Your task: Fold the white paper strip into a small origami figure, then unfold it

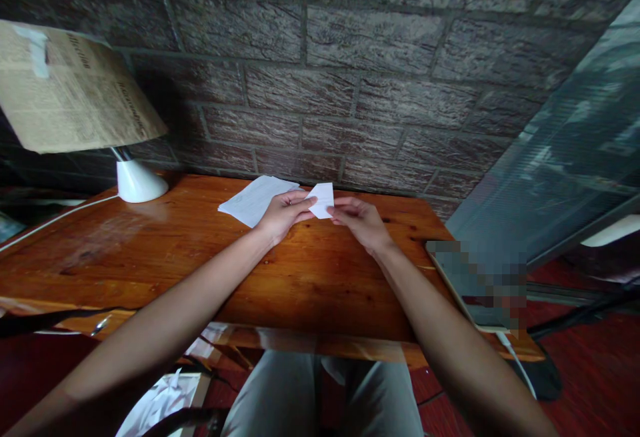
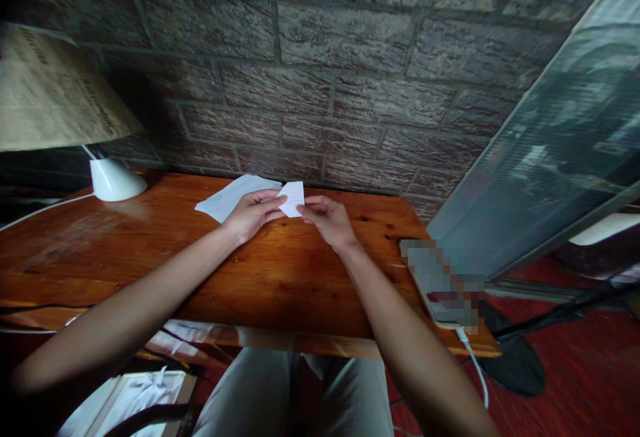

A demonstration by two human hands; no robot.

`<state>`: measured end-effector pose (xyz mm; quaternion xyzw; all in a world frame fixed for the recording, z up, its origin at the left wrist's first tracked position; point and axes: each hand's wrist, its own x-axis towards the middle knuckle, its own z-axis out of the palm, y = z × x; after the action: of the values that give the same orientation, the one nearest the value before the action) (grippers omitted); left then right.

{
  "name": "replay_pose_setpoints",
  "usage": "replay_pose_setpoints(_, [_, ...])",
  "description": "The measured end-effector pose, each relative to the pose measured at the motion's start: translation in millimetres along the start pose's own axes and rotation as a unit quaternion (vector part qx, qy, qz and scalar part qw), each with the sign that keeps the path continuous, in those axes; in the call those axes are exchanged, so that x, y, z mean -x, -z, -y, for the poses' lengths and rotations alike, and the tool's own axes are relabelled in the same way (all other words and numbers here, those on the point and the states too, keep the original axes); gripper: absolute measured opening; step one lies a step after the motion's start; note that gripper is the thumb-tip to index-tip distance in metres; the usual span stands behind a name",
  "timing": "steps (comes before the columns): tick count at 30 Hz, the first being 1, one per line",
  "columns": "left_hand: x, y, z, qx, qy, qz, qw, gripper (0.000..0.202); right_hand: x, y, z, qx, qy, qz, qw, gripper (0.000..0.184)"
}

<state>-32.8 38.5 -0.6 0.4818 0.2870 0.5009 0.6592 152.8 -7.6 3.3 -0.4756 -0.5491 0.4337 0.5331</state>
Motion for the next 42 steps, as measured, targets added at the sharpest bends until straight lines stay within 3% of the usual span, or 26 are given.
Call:
replay_pose_setpoints(3, [3.0, -2.1, 1.3, 0.014, 0.042, 0.003, 0.999, 0.03, -0.6, -2.8, -9.5, 0.081, 0.088, -0.031, 0.992, 0.078])
replay_pose_setpoints(7, [5.4, -6.5, 1.4, 0.032, 0.106, 0.021, 0.994, 0.024, 3.2, -9.1, -16.1, 0.183, 0.174, -0.025, 0.967, 0.083])
replay_pose_setpoints(10, [3.6, -7.2, -0.1, 0.05, 0.118, 0.021, 0.992, 0.021, 5.5, -10.1, -13.6, 0.22, 0.189, -0.038, 0.956, 0.087])
replay_pose_setpoints(12, [2.4, -6.2, -1.2, 0.061, 0.12, 0.024, 0.991, 0.018, 6.2, -8.0, -9.2, 0.211, 0.17, -0.026, 0.962, 0.082])
replay_pose_setpoints(17, [4.8, -4.1, -3.4, 0.062, 0.117, 0.071, 0.989, 0.016, 6.5, -1.8, 2.4, 0.198, 0.127, -0.013, 0.972, 0.049])
replay_pose_setpoints(21, [8.1, -4.6, -4.4, 0.046, 0.111, 0.093, 0.988, 0.026, 3.4, -2.5, 3.0, 0.133, 0.112, -0.035, 0.984, 0.045])
replay_pose_setpoints(25, [6.1, -3.4, -3.0, -0.003, 0.053, 0.066, 0.996, 0.028, -1.6, -2.9, 2.4, 0.001, 0.06, -0.058, 0.996, 0.041])
replay_pose_setpoints(29, [1.5, -0.6, -0.8, -0.111, -0.07, 0.028, 0.991, 0.025, -3.4, 3.5, 7.3, -0.104, 0.01, -0.081, 0.991, 0.031])
replay_pose_setpoints(34, [4.8, 0.8, -4.3, -0.268, -0.218, -0.009, 0.938, 0.012, -1.4, 10.7, 14.7, -0.179, -0.117, 0.005, 0.977, 0.044])
replay_pose_setpoints(37, [9.8, 0.5, -9.0, -0.303, -0.273, -0.006, 0.913, 0.008, 2.1, 9.2, 18.0, -0.203, -0.185, 0.059, 0.96, 0.044])
replay_pose_setpoints(40, [11.3, 0.5, -12.7, -0.293, -0.288, -0.016, 0.912, 0.01, 4.9, 6.9, 19.3, -0.22, -0.192, 0.104, 0.951, 0.032])
replay_pose_setpoints(42, [9.8, 0.5, -13.8, -0.273, -0.271, -0.031, 0.923, 0.009, 4.8, 7.2, 18.6, -0.223, -0.173, 0.098, 0.954, 0.026])
